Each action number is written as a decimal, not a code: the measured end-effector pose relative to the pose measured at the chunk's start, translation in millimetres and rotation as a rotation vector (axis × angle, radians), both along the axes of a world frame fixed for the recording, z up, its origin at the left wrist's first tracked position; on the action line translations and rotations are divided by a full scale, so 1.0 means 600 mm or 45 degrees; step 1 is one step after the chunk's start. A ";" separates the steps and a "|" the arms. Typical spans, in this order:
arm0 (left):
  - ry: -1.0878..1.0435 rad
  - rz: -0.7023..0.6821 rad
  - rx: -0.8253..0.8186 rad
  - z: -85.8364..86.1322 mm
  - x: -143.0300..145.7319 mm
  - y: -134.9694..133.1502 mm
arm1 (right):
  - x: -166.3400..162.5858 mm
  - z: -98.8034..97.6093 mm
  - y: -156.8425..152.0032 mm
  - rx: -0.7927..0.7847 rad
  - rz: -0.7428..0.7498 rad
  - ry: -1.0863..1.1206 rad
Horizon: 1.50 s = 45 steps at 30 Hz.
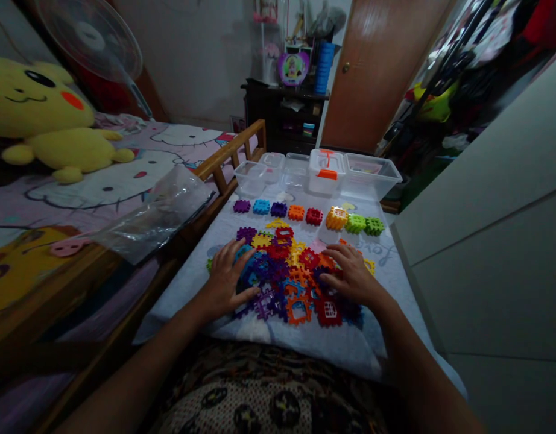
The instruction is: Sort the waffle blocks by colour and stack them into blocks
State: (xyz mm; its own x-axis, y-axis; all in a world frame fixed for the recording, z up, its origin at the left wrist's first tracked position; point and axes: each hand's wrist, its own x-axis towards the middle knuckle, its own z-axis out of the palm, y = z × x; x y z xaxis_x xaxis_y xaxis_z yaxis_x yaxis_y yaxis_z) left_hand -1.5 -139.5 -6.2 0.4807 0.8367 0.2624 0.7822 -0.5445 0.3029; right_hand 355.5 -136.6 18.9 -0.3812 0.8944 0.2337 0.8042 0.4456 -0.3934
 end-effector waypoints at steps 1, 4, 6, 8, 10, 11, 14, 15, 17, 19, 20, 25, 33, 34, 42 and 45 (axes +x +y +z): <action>-0.002 -0.037 -0.003 0.004 0.005 -0.007 | -0.002 0.000 -0.017 -0.010 0.020 -0.019; 0.035 -0.177 0.004 0.011 0.025 -0.025 | -0.008 -0.012 -0.066 -0.006 0.032 -0.063; 0.075 -0.261 0.031 0.011 0.041 -0.033 | -0.012 -0.024 -0.091 0.004 0.019 -0.083; 0.111 -0.320 0.057 0.008 0.056 -0.037 | -0.014 -0.033 -0.105 0.012 0.009 -0.090; 0.138 -0.338 0.074 0.005 0.071 -0.038 | -0.017 -0.038 -0.110 0.023 0.007 -0.088; 0.147 -0.329 0.080 0.003 0.078 -0.037 | -0.019 -0.039 -0.109 0.032 0.005 -0.083; 0.156 -0.286 0.107 0.001 0.096 -0.034 | -0.025 -0.038 -0.102 0.066 0.002 -0.066; 0.158 -0.274 0.119 0.001 0.101 -0.032 | -0.028 -0.037 -0.098 0.077 0.000 -0.058; 0.159 -0.259 0.137 0.003 0.111 -0.029 | -0.031 -0.034 -0.090 0.089 -0.006 -0.042; 0.159 -0.252 0.144 0.006 0.120 -0.025 | -0.033 -0.033 -0.081 0.093 -0.012 -0.028; 0.158 -0.251 0.145 0.008 0.124 -0.023 | -0.033 -0.032 -0.078 0.097 -0.016 -0.020; 0.158 -0.245 0.137 0.013 0.141 -0.017 | -0.030 -0.037 -0.063 0.135 -0.064 0.036; 0.105 -0.277 0.149 0.012 0.145 -0.012 | -0.020 -0.043 -0.046 0.141 -0.170 0.183; 0.094 -0.271 0.156 0.016 0.140 -0.008 | -0.018 -0.041 -0.045 0.136 -0.182 0.196; -0.072 0.113 0.179 0.043 0.042 0.070 | 0.001 -0.014 -0.029 0.006 -0.278 0.403; -0.195 0.234 0.027 0.034 -0.006 0.109 | 0.003 -0.005 -0.014 0.003 -0.360 0.491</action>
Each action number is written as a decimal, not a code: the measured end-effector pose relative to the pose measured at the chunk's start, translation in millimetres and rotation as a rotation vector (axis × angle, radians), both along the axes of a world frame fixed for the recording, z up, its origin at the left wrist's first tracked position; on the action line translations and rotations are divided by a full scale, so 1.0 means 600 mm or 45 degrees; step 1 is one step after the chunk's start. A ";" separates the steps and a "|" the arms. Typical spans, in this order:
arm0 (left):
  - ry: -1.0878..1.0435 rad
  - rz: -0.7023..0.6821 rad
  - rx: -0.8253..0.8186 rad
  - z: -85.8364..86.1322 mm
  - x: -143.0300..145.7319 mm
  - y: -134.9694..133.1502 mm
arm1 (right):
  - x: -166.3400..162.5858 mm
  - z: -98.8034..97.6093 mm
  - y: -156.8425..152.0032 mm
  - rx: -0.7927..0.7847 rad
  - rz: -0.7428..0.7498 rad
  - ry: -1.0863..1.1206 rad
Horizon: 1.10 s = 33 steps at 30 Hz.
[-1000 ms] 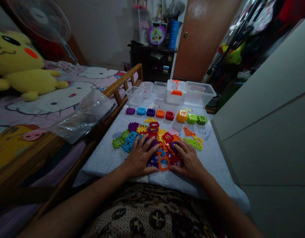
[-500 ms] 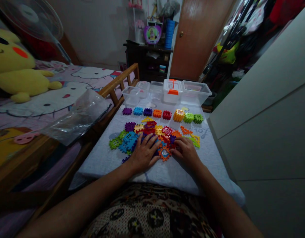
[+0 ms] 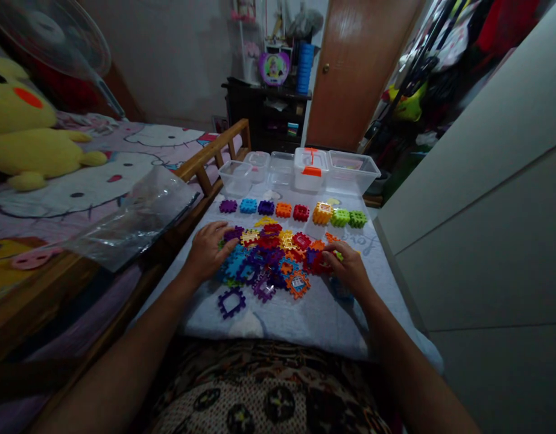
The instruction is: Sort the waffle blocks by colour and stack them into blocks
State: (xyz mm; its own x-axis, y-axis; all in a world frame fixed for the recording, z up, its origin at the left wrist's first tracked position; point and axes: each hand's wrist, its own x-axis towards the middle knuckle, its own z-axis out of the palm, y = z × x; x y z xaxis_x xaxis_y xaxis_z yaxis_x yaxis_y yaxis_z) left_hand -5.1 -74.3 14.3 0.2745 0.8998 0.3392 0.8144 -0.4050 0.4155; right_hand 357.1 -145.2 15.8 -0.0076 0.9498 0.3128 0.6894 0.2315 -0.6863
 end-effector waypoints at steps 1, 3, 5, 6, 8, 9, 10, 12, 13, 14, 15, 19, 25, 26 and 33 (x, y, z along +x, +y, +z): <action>-0.053 0.027 -0.066 -0.005 -0.013 0.011 | 0.000 0.002 0.005 -0.001 -0.023 0.031; -0.143 0.046 -0.225 -0.014 -0.033 0.029 | 0.000 0.006 0.016 -0.002 -0.040 0.094; -0.228 0.067 -0.368 -0.020 -0.042 0.041 | 0.000 0.009 0.026 0.018 -0.026 0.153; -0.268 0.077 -0.419 -0.022 -0.044 0.045 | 0.000 0.011 0.030 0.032 -0.013 0.176; -0.336 0.093 -0.474 -0.023 -0.041 0.052 | -0.001 0.016 0.035 0.056 0.003 0.201; -0.359 0.095 -0.486 -0.024 -0.038 0.056 | -0.002 0.019 0.037 0.070 -0.008 0.199; -0.378 0.095 -0.490 -0.024 -0.035 0.059 | -0.003 0.022 0.037 0.094 -0.033 0.185; -0.411 0.095 -0.484 -0.025 -0.029 0.065 | -0.007 0.026 0.036 0.174 -0.112 0.125; -0.426 0.093 -0.476 -0.027 -0.026 0.068 | -0.008 0.026 0.035 0.222 -0.154 0.078; -0.444 0.095 -0.463 -0.028 -0.024 0.069 | -0.008 0.024 0.033 0.262 -0.180 0.019; -0.466 0.099 -0.450 -0.030 -0.022 0.070 | -0.008 0.021 0.031 0.290 -0.186 -0.046; -0.563 0.148 -0.453 -0.037 -0.021 0.066 | 0.000 -0.003 0.020 0.256 -0.058 -0.267; -0.634 0.027 -0.606 -0.044 -0.044 0.077 | 0.012 -0.022 -0.003 0.258 0.011 -0.318; -0.639 0.002 -0.636 -0.045 -0.049 0.082 | 0.012 -0.023 -0.005 0.261 0.011 -0.353; -0.645 0.027 -0.636 -0.047 -0.058 0.099 | -0.002 -0.037 -0.005 0.202 0.064 -0.532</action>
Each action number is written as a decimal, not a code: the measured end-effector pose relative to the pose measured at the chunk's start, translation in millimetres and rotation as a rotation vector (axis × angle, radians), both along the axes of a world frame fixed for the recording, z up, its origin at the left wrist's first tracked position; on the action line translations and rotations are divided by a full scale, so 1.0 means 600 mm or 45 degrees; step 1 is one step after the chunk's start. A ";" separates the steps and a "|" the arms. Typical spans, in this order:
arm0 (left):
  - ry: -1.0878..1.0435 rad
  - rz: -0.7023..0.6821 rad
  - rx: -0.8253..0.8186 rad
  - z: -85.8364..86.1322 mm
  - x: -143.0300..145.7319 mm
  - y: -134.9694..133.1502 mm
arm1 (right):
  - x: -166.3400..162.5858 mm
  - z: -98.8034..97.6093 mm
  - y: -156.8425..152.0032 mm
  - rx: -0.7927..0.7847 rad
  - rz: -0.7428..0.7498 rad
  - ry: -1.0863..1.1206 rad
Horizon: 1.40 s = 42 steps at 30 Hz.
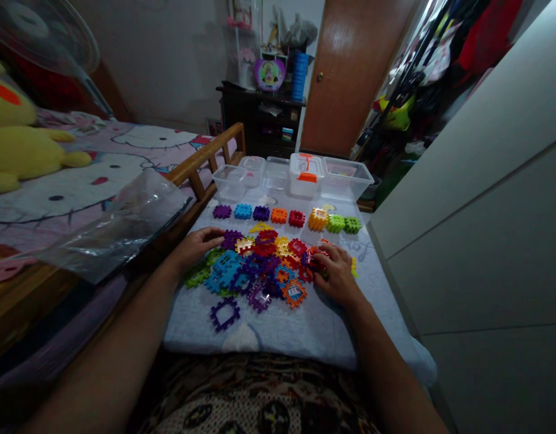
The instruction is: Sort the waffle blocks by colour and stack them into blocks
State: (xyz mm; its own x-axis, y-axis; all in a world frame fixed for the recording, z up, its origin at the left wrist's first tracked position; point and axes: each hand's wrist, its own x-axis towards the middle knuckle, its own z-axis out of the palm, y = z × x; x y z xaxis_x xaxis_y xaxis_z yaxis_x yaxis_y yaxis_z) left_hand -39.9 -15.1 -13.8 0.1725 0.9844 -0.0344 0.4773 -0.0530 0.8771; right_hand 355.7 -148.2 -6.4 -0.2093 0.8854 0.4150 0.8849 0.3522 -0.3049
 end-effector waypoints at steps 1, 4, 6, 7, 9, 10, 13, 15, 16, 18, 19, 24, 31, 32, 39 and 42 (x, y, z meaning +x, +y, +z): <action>0.009 0.014 0.013 -0.002 0.002 -0.001 | -0.002 -0.001 0.001 -0.001 0.004 0.009; 0.039 0.051 0.060 -0.011 0.007 -0.007 | -0.005 0.001 0.000 -0.023 0.043 0.051; 0.049 0.058 0.083 -0.017 0.008 -0.009 | -0.004 0.007 0.001 -0.010 0.028 0.091; 0.048 0.056 0.090 -0.019 0.008 -0.010 | -0.002 0.010 0.002 0.015 -0.010 0.119; 0.038 0.054 0.090 -0.021 0.007 -0.010 | 0.004 0.015 0.010 0.073 -0.122 0.181; 0.034 0.054 0.087 -0.021 0.007 -0.010 | 0.008 0.016 0.016 0.086 -0.174 0.203; 0.035 0.065 0.089 -0.019 0.007 -0.011 | 0.020 0.014 0.033 0.026 -0.241 0.209; 0.032 0.071 0.099 -0.018 0.007 -0.013 | 0.026 0.009 0.039 -0.020 -0.245 0.178; 0.030 0.071 0.103 -0.018 0.008 -0.014 | 0.027 0.006 0.039 -0.029 -0.249 0.158; 0.032 0.070 0.108 -0.018 0.008 -0.015 | 0.028 0.001 0.037 -0.034 -0.256 0.122; 0.038 0.070 0.108 -0.019 0.008 -0.015 | 0.027 0.000 0.035 -0.039 -0.258 0.110; 0.058 0.067 0.108 -0.023 0.004 -0.012 | 0.023 0.007 0.021 -0.083 -0.237 0.145; 0.026 0.087 0.110 -0.025 0.004 -0.013 | 0.034 0.019 0.004 -0.080 -0.091 0.173; 0.027 0.084 0.099 -0.026 0.004 -0.013 | 0.036 0.016 0.003 -0.101 -0.091 0.152; 0.030 0.066 0.103 -0.026 0.003 -0.013 | 0.038 -0.005 0.010 -0.162 -0.133 0.138; 0.033 0.074 0.111 -0.023 0.005 -0.015 | 0.042 -0.012 0.017 -0.064 -0.263 0.194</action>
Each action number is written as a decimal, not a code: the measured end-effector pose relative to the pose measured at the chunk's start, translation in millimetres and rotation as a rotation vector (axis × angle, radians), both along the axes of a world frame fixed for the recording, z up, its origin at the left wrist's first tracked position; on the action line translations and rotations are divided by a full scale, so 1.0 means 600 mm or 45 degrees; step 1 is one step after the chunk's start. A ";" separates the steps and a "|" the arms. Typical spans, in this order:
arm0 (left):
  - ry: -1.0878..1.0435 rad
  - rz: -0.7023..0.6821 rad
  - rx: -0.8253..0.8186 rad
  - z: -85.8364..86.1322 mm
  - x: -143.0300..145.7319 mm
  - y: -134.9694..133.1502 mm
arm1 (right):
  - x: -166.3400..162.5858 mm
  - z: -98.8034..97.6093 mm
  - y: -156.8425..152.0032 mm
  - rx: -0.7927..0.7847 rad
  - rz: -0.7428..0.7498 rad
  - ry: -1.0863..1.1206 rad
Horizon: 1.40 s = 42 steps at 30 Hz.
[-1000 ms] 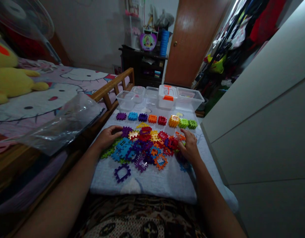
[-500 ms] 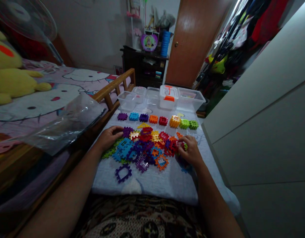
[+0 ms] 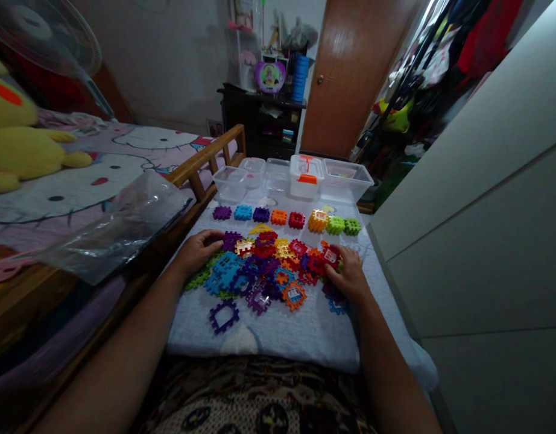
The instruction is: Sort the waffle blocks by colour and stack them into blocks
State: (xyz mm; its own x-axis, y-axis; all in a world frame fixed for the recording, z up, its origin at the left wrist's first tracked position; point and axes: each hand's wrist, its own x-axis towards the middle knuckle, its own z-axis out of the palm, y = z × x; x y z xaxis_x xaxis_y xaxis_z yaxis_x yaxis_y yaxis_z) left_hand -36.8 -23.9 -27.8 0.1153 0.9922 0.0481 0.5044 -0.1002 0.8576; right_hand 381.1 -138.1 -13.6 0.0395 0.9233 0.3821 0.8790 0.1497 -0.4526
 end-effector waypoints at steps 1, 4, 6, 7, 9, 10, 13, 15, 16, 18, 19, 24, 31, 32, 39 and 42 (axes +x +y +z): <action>0.002 0.003 0.001 0.001 0.001 0.000 | 0.002 -0.003 0.003 0.024 -0.066 0.004; 0.010 0.014 0.002 0.003 0.001 0.000 | 0.006 -0.010 0.009 0.038 -0.235 -0.012; 0.013 0.010 -0.001 0.002 0.001 0.001 | 0.005 -0.011 0.009 0.027 -0.268 -0.028; 0.013 0.006 0.000 0.002 0.000 0.001 | 0.003 -0.009 0.008 0.025 -0.241 -0.041; 0.011 -0.002 0.008 0.001 0.000 0.002 | -0.003 -0.001 0.003 0.026 -0.104 -0.084; 0.009 -0.004 0.012 0.001 0.000 0.002 | -0.006 0.003 0.000 0.023 -0.016 -0.110; 0.004 0.000 0.004 0.001 0.000 0.001 | -0.017 0.015 -0.008 -0.021 0.185 -0.170; 0.004 0.009 -0.009 0.002 0.000 0.001 | -0.023 0.018 -0.011 -0.051 0.233 -0.177; 0.002 0.013 -0.013 0.002 0.001 0.000 | -0.025 0.019 -0.012 -0.060 0.240 -0.175; -0.005 0.013 -0.017 0.002 0.001 0.000 | -0.028 0.019 -0.012 -0.061 0.227 -0.163; -0.009 0.011 -0.019 0.002 0.001 0.000 | -0.029 0.019 -0.011 -0.056 0.219 -0.156; -0.006 0.009 -0.016 0.000 0.001 0.001 | -0.030 0.018 -0.005 -0.012 0.191 -0.091; -0.019 0.000 -0.004 -0.003 -0.001 0.002 | -0.022 0.014 -0.004 0.128 0.035 0.144; -0.019 0.000 0.001 -0.002 -0.001 0.002 | -0.022 0.012 -0.004 0.131 0.009 0.198; -0.026 0.006 -0.027 -0.001 0.000 0.001 | -0.021 0.006 -0.007 0.098 -0.068 0.110; -0.013 -0.004 -0.035 -0.003 -0.002 0.003 | -0.018 0.009 -0.013 0.083 -0.043 -0.050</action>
State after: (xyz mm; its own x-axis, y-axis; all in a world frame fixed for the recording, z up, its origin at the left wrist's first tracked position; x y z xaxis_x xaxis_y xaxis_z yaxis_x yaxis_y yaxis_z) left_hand -37.8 -22.1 -29.8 0.1184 0.9927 0.0223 0.4952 -0.0785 0.8652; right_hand 370.6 -145.9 -8.3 0.0542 0.8949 0.4430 0.9011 0.1473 -0.4077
